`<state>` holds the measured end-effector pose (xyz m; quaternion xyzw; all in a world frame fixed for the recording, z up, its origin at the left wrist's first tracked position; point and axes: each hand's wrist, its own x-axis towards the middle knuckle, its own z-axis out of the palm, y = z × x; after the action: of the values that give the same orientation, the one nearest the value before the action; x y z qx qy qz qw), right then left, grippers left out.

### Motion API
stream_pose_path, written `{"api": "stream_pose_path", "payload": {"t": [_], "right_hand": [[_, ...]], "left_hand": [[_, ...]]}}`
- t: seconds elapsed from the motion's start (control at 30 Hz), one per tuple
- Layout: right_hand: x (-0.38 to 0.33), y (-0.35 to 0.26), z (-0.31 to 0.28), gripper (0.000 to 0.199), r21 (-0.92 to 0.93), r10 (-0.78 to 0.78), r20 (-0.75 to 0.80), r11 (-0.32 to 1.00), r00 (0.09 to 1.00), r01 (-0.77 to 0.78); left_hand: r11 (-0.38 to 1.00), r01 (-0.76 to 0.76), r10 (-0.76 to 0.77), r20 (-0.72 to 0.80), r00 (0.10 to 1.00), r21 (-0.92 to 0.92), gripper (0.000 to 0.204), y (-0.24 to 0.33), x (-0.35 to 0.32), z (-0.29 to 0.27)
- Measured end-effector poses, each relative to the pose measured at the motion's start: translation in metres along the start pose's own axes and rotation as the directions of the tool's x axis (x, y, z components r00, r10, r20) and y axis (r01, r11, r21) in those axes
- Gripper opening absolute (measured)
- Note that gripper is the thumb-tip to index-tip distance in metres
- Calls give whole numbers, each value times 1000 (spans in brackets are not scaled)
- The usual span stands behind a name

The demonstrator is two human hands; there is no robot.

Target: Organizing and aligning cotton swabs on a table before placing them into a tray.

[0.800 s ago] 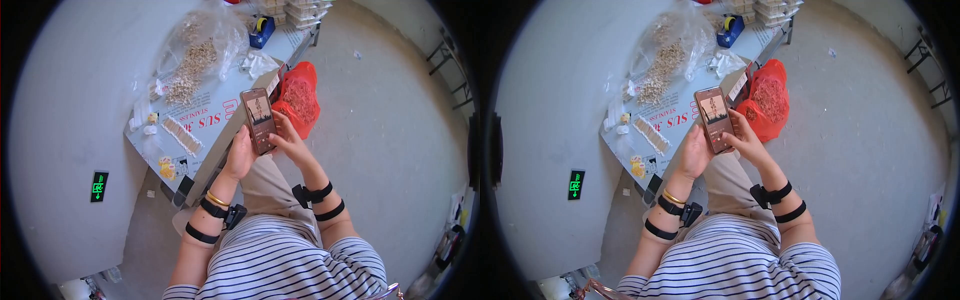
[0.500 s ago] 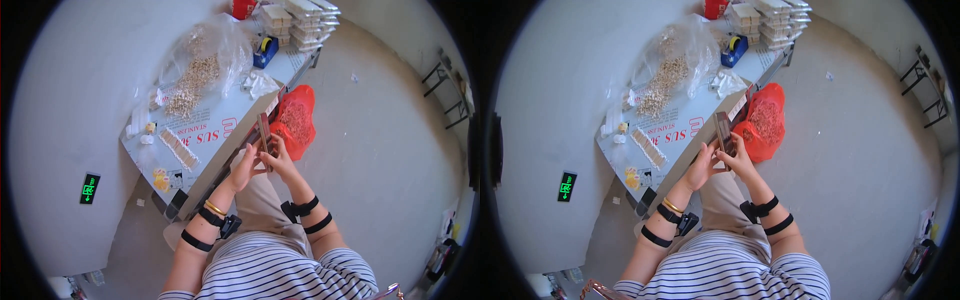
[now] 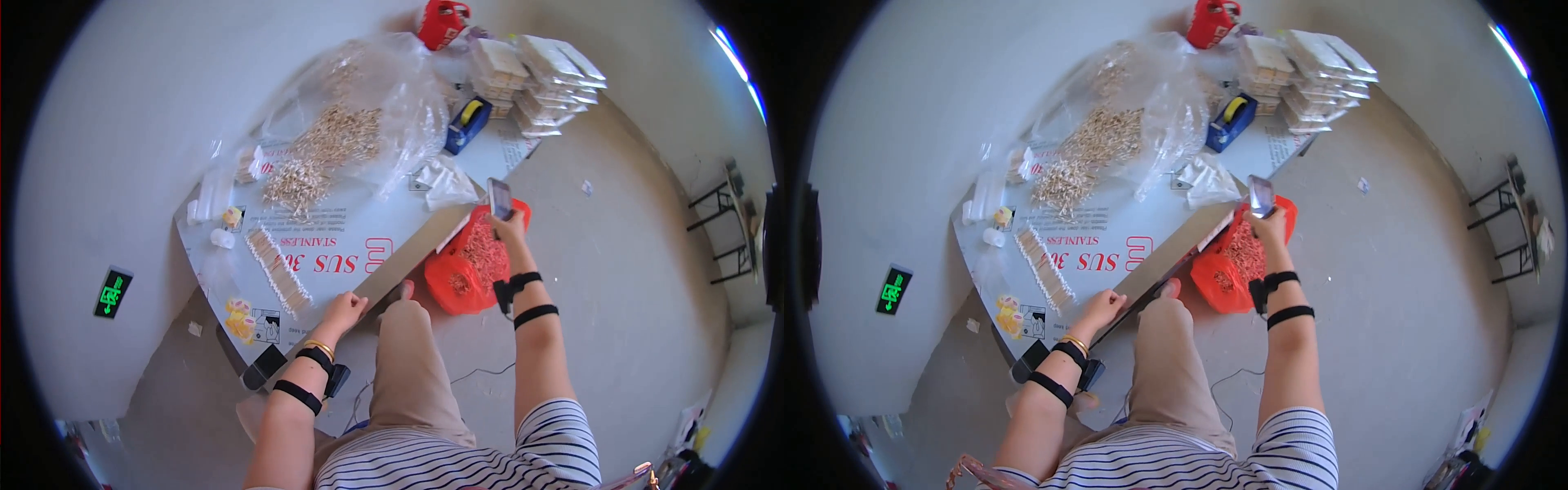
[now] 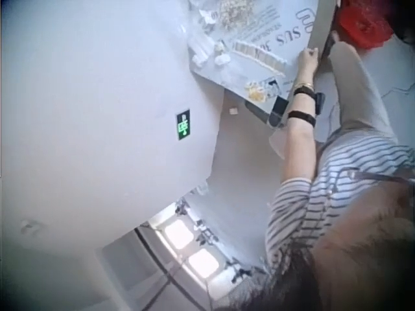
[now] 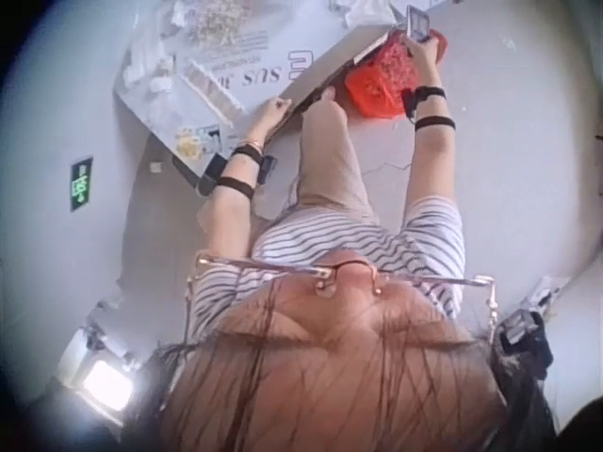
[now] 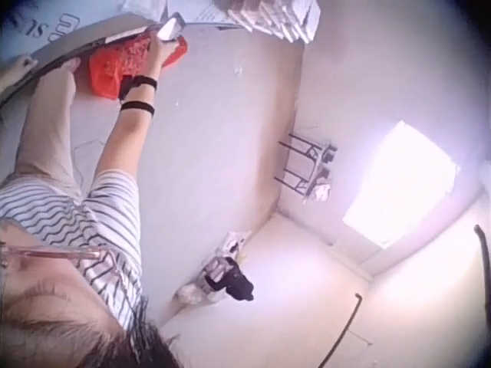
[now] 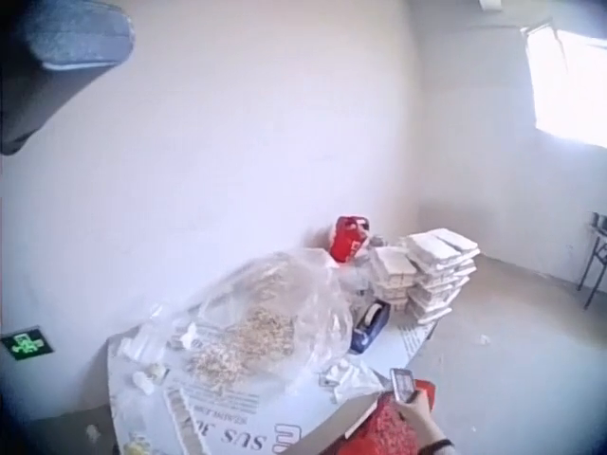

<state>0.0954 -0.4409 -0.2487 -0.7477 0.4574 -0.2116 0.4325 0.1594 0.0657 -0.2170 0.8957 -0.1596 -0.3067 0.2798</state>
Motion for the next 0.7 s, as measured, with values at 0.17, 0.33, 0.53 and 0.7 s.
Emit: {"api": "stream_pose_path", "payload": {"t": [0.17,0.33,0.53,0.7], "right_hand": [[110,-32,21,82,-418,-115,-195,908,974,23],[187,-46,54,105,-483,80,-37,871,996,-88],[233,-40,99,115,-710,39,-110,696,993,-106],[203,-36,130,124,-738,64,-108,664,992,-123]], "left_hand": [[979,-43,49,-24,998,198,47,26,9,10],[965,46,-9,-140,990,260,57,31,1,21],[920,258,-235,-111,966,294,56,56,-1,10],[903,308,-289,-108,951,299,63,41,-8,8]]}}
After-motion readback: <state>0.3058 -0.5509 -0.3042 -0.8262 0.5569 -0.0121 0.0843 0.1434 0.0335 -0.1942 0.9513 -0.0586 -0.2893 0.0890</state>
